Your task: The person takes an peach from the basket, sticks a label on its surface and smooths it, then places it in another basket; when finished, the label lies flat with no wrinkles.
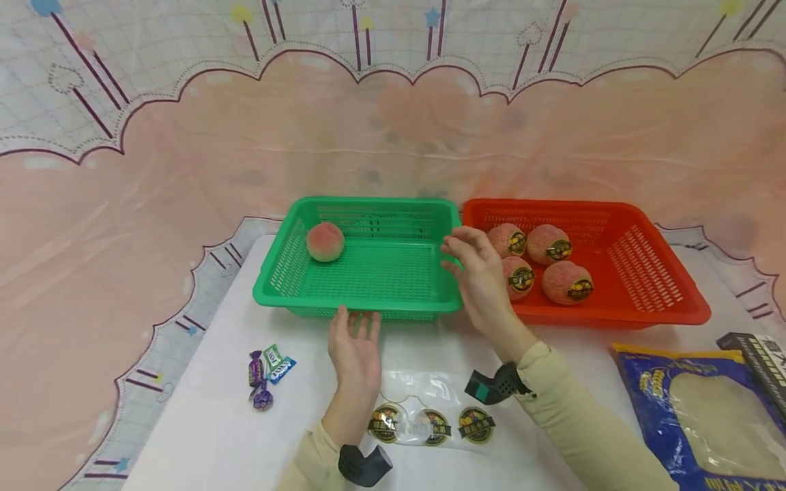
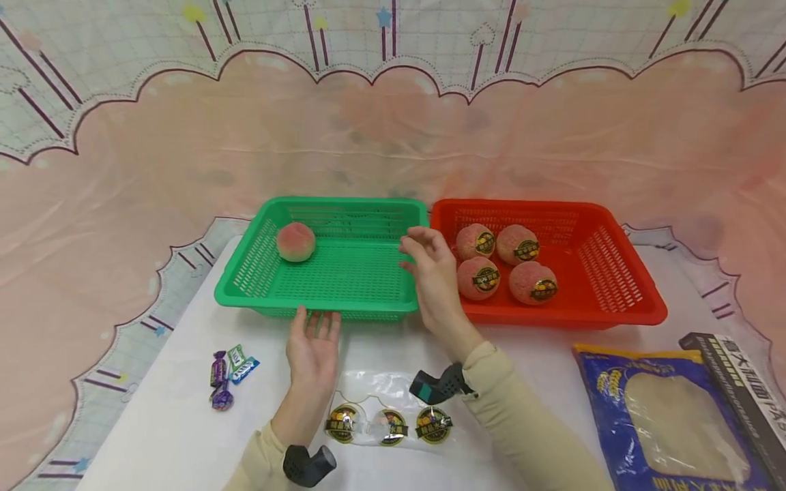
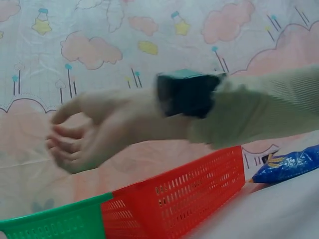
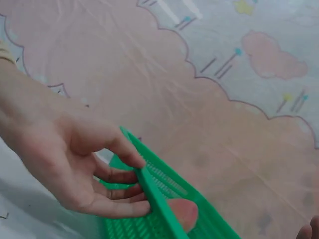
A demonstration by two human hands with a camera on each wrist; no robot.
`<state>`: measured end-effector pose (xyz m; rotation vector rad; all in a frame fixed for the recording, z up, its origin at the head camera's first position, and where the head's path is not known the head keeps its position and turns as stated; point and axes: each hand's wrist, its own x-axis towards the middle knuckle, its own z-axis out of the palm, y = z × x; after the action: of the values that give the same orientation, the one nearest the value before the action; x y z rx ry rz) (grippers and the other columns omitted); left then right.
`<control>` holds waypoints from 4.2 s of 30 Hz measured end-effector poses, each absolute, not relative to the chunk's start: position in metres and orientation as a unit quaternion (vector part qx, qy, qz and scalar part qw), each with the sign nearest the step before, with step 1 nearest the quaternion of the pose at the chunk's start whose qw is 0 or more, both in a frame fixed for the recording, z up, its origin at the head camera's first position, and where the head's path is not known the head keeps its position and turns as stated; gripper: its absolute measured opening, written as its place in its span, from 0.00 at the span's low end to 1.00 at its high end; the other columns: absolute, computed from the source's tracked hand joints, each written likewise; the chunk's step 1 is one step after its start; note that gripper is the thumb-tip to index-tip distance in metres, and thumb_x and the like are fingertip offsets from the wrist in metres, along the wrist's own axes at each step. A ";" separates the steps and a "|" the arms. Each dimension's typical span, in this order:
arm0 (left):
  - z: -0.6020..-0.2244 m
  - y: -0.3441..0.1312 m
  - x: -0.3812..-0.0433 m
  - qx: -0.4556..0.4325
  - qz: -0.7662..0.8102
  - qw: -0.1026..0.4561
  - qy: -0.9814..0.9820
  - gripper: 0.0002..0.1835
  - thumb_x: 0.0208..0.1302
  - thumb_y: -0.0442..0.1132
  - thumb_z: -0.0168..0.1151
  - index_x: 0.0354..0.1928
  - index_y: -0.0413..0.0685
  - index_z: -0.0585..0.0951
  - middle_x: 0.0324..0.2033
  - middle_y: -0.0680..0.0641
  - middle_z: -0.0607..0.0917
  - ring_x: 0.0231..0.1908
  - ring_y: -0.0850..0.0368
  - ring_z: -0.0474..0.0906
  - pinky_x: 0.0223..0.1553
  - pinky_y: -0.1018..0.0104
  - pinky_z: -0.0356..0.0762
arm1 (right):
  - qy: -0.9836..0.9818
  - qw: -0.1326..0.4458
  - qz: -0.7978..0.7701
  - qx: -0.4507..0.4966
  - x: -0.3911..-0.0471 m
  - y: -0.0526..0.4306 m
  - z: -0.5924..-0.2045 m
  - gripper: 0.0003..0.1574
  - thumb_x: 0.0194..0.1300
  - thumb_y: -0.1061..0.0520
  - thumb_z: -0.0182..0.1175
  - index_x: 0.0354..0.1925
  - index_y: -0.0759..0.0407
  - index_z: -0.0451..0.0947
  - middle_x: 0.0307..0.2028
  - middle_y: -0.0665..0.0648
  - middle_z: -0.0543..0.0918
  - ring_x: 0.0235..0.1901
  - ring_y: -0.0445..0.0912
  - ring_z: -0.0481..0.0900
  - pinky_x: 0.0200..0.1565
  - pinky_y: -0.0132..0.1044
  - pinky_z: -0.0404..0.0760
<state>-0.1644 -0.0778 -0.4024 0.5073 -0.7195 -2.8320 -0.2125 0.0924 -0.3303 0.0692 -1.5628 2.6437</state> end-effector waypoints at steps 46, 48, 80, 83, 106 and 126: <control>-0.407 -0.078 -0.159 0.175 -0.944 0.060 -0.273 0.14 0.66 0.50 0.43 0.48 0.53 0.61 0.41 0.53 0.65 0.48 0.59 0.64 0.60 0.64 0.62 | -0.700 -0.165 0.694 -0.021 -0.357 -0.077 -0.385 0.37 0.55 0.54 0.60 0.62 0.50 0.60 0.59 0.56 0.65 0.57 0.50 0.66 0.56 0.44 0.67; -0.406 -0.077 -0.160 0.177 -0.945 0.061 -0.270 0.15 0.65 0.50 0.44 0.48 0.53 0.61 0.41 0.53 0.66 0.48 0.59 0.65 0.60 0.64 0.63 | -0.703 -0.165 0.691 -0.022 -0.359 -0.079 -0.387 0.37 0.54 0.54 0.61 0.62 0.50 0.60 0.59 0.56 0.66 0.56 0.50 0.67 0.55 0.43 0.69; -0.407 -0.078 -0.161 0.167 -0.945 0.068 -0.272 0.13 0.65 0.50 0.43 0.43 0.50 0.62 0.40 0.51 0.66 0.45 0.57 0.66 0.57 0.64 0.66 | -0.670 -0.138 0.729 0.026 -0.324 -0.029 -0.352 0.32 0.48 0.46 0.66 0.53 0.37 0.67 0.51 0.47 0.70 0.48 0.43 0.73 0.44 0.40 0.76; -0.406 -0.077 -0.162 0.165 -0.946 0.066 -0.272 0.14 0.66 0.50 0.42 0.46 0.49 0.61 0.42 0.49 0.65 0.48 0.56 0.64 0.61 0.61 0.60 | -0.671 -0.134 0.728 0.047 -0.310 -0.012 -0.349 0.31 0.49 0.45 0.65 0.52 0.36 0.67 0.52 0.47 0.69 0.50 0.44 0.72 0.48 0.44 0.74; -0.405 -0.076 -0.162 0.162 -0.952 0.069 -0.252 0.10 0.66 0.49 0.43 0.41 0.51 0.63 0.40 0.51 0.65 0.48 0.56 0.64 0.59 0.64 0.64 | -0.733 -0.088 0.670 0.073 -0.191 0.113 -0.333 0.31 0.57 0.46 0.59 0.58 0.36 0.63 0.59 0.45 0.65 0.55 0.47 0.71 0.53 0.44 0.71; -0.407 -0.076 -0.163 0.150 -0.950 0.074 -0.264 0.12 0.67 0.48 0.40 0.45 0.49 0.61 0.43 0.50 0.64 0.50 0.55 0.62 0.61 0.62 0.62 | -0.756 -0.080 0.638 0.121 -0.137 0.171 -0.381 0.32 0.59 0.51 0.57 0.61 0.38 0.60 0.60 0.44 0.65 0.61 0.50 0.62 0.55 0.52 0.67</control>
<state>-0.1628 -0.0759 -0.4071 0.4517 -0.7917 -2.8519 -0.1369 0.1707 -0.3810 0.3993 -2.5052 2.1139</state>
